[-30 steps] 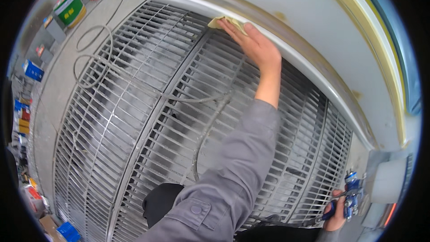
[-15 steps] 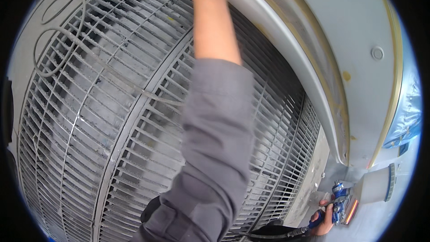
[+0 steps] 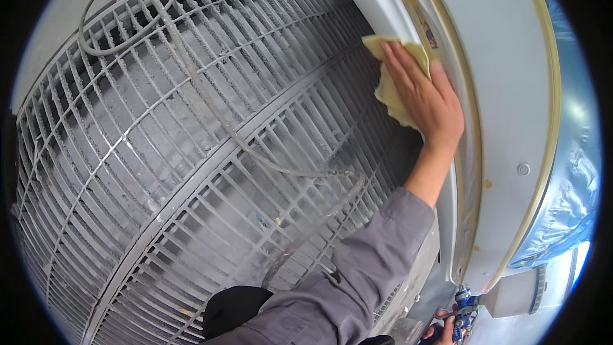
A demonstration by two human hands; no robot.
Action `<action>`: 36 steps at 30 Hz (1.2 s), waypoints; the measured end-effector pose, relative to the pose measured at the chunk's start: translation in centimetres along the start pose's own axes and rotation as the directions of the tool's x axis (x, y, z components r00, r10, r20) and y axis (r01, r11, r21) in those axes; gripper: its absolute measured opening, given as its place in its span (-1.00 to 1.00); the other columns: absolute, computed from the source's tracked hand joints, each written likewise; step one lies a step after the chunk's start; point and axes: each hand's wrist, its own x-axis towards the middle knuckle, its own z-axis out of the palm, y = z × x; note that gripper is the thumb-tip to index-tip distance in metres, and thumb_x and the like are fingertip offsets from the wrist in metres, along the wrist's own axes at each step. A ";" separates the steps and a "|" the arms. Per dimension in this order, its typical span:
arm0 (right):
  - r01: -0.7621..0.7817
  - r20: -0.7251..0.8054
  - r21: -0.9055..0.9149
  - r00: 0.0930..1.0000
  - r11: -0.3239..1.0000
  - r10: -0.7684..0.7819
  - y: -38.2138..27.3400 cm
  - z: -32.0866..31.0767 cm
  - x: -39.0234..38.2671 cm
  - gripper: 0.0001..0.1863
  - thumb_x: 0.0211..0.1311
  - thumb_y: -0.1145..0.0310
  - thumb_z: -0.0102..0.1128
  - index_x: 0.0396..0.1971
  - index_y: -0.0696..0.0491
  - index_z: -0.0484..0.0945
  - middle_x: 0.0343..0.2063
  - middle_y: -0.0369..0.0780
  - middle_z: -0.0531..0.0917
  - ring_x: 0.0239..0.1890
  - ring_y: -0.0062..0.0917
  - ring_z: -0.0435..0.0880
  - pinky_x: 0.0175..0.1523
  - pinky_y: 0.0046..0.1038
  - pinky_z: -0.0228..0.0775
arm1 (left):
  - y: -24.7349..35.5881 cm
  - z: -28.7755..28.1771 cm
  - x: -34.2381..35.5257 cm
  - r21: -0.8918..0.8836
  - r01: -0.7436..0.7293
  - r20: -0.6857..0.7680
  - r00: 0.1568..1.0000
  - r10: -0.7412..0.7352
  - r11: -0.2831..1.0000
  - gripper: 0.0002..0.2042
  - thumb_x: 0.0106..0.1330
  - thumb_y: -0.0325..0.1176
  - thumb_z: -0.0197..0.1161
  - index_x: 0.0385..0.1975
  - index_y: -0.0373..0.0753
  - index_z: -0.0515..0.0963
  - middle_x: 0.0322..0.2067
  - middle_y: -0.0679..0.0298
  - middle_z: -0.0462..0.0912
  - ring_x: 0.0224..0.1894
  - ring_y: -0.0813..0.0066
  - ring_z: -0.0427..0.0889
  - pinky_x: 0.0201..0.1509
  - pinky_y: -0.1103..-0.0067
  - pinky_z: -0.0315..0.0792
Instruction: The person wipes a white car bumper with a yellow cloth while holding a spray gun. They then move to a workbench, pour white paint into a small cup, and stir it with a stick.
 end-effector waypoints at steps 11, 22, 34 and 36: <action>-0.045 0.110 -0.048 0.993 0.998 0.050 -3.2 -0.3 -0.7 -0.53 0.54 -0.01 0.19 0.15 0.06 0.56 -0.19 -0.21 0.72 -0.59 -0.64 0.48 -0.59 -0.60 0.24 | 0.1 0.1 21.5 -0.185 -0.034 -0.021 0.999 0.030 0.982 -0.37 0.67 -0.17 -0.12 0.52 -0.56 0.06 0.54 -0.28 0.07 0.58 -0.24 0.07 0.62 0.13 0.07; 0.057 0.095 0.005 0.994 0.998 -0.057 -7.4 5.8 -4.5 -0.61 0.51 0.24 0.24 0.22 0.02 0.48 -0.18 -0.14 0.69 -0.60 -0.66 0.42 -0.58 -0.61 0.21 | 2.2 0.2 4.2 -0.085 0.191 -0.147 0.968 -0.202 0.978 -0.36 0.67 -0.17 -0.10 0.51 -0.60 0.05 0.50 -0.36 0.11 0.52 -0.30 0.19 0.59 0.12 0.11; 0.044 0.089 -0.058 0.995 0.997 -0.039 -4.7 -0.6 -4.0 -0.59 0.58 0.08 0.15 0.01 0.17 0.59 -0.62 -0.33 0.53 -0.65 -0.66 0.43 -0.57 -0.60 0.19 | -3.8 0.0 33.0 -0.326 0.218 0.357 0.929 -0.094 0.920 -0.24 0.63 0.22 -0.15 0.44 -0.43 0.31 0.40 -0.06 0.41 0.43 0.01 0.40 0.51 0.22 0.29; -0.084 -0.100 -0.098 0.992 0.992 0.074 -4.8 -2.2 -4.5 -0.64 0.59 0.12 0.14 -0.01 0.16 0.60 -0.52 -0.27 0.60 -0.51 -0.56 0.57 -0.49 -0.50 0.36 | -3.1 -1.1 34.6 -0.406 0.570 0.542 0.780 -0.314 0.714 -0.24 0.62 0.30 -0.20 0.41 -0.32 0.41 0.27 0.01 0.59 0.28 0.08 0.60 0.38 0.20 0.49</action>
